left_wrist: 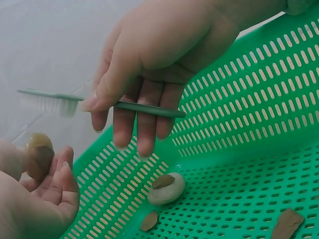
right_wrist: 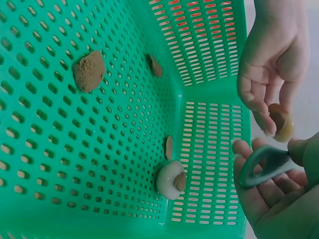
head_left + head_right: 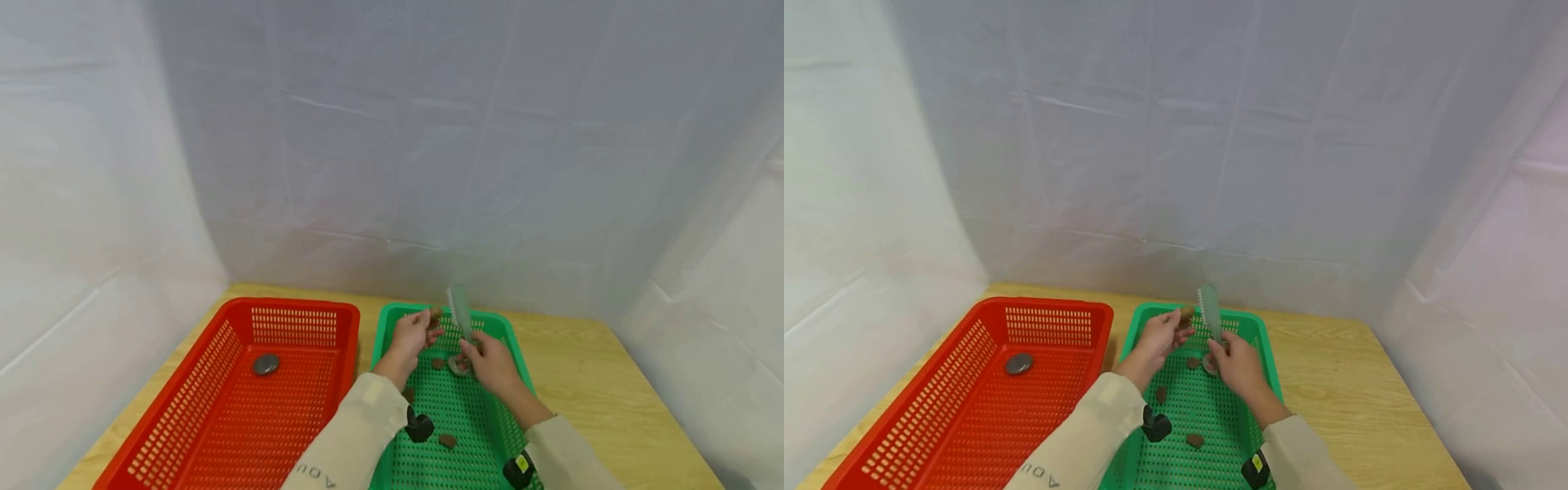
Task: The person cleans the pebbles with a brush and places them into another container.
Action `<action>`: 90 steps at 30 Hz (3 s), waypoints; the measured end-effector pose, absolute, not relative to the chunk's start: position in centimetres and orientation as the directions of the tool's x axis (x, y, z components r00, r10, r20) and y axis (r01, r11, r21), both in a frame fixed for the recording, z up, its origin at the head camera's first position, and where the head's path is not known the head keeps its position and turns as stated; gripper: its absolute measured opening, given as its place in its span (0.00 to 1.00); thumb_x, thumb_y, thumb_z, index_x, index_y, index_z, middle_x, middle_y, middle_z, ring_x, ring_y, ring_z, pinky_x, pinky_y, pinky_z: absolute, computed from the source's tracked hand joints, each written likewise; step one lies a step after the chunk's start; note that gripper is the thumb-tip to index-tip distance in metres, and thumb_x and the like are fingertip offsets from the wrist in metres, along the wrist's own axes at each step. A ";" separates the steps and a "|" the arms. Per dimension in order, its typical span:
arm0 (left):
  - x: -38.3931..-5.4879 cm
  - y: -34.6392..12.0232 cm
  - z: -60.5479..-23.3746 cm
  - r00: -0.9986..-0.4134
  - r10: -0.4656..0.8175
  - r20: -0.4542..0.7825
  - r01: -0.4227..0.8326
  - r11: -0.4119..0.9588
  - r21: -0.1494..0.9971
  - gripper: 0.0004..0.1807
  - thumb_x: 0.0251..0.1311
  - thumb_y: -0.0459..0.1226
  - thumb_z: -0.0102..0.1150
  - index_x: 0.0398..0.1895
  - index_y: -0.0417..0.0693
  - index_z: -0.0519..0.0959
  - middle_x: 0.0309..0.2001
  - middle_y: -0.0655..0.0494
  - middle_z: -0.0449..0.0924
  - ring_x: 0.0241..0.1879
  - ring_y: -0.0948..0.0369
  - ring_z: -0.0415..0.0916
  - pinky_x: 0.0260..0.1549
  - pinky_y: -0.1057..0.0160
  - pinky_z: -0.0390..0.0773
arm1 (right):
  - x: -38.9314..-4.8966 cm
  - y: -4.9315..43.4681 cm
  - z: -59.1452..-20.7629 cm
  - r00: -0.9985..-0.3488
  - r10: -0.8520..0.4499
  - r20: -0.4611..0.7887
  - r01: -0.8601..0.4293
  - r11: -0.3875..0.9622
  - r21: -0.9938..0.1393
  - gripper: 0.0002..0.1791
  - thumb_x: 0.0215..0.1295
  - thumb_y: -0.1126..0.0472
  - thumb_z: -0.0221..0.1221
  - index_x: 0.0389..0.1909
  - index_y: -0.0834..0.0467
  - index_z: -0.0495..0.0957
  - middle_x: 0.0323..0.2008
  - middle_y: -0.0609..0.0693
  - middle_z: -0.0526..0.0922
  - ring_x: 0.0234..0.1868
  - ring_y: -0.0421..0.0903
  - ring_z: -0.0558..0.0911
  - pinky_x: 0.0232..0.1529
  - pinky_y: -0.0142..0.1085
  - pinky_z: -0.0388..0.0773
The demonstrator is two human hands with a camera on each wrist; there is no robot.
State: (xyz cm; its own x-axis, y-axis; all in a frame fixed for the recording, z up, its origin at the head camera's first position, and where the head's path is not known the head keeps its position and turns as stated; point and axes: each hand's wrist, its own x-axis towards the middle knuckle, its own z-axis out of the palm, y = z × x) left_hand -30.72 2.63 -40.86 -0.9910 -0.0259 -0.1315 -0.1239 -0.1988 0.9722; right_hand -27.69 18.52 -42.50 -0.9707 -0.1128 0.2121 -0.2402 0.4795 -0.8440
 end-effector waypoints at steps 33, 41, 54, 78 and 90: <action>-30.7 2.7 -41.0 -0.982 0.017 -0.187 -0.187 -0.165 0.968 0.22 0.75 0.44 0.44 0.55 0.34 0.77 0.29 0.56 0.83 0.21 0.71 0.74 0.23 0.75 0.73 | -27.5 18.4 -42.6 -0.960 -0.236 0.153 -0.250 0.468 -0.847 0.17 0.73 0.60 0.54 0.56 0.65 0.76 0.31 0.58 0.86 0.29 0.49 0.85 0.26 0.36 0.78; -30.7 2.9 -41.1 -0.986 -0.020 -0.165 -0.161 -0.131 0.978 0.21 0.75 0.41 0.46 0.57 0.32 0.76 0.34 0.49 0.84 0.22 0.69 0.73 0.25 0.74 0.76 | -27.1 18.6 -42.4 -0.938 -0.307 0.161 -0.300 0.485 -0.821 0.10 0.73 0.62 0.53 0.46 0.65 0.77 0.31 0.57 0.84 0.28 0.47 0.84 0.25 0.36 0.78; -30.6 2.8 -40.9 -0.987 -0.043 -0.155 -0.150 -0.104 0.983 0.19 0.73 0.39 0.49 0.55 0.33 0.78 0.43 0.42 0.84 0.27 0.68 0.76 0.28 0.72 0.77 | -27.1 18.7 -42.3 -0.959 -0.235 0.157 -0.262 0.533 -0.805 0.11 0.72 0.63 0.54 0.44 0.68 0.78 0.31 0.61 0.85 0.27 0.47 0.84 0.24 0.35 0.79; -30.7 2.8 -41.0 -0.986 -0.084 -0.142 -0.133 -0.103 0.986 0.18 0.74 0.36 0.48 0.56 0.33 0.78 0.41 0.41 0.84 0.27 0.67 0.75 0.29 0.71 0.77 | -27.1 18.2 -41.8 -0.960 -0.169 0.221 -0.279 0.558 -0.782 0.10 0.71 0.60 0.56 0.43 0.63 0.79 0.27 0.52 0.86 0.25 0.42 0.80 0.24 0.35 0.71; -30.6 2.8 -40.9 -0.989 -0.088 -0.123 -0.112 -0.118 0.987 0.18 0.73 0.35 0.48 0.59 0.33 0.76 0.45 0.41 0.83 0.33 0.64 0.78 0.37 0.64 0.82 | -27.3 18.6 -42.4 -0.917 -0.343 0.201 -0.362 0.511 -0.780 0.12 0.72 0.61 0.54 0.44 0.68 0.78 0.28 0.52 0.85 0.27 0.44 0.83 0.25 0.34 0.78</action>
State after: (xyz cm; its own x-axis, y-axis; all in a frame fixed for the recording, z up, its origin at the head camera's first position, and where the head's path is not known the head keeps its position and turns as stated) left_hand -30.59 2.77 -40.86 -0.9886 -0.0878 -0.1226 -0.1119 -0.1178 0.9867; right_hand -27.28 18.62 -42.39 -0.9175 -0.3434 0.2007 -0.3617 0.5105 -0.7801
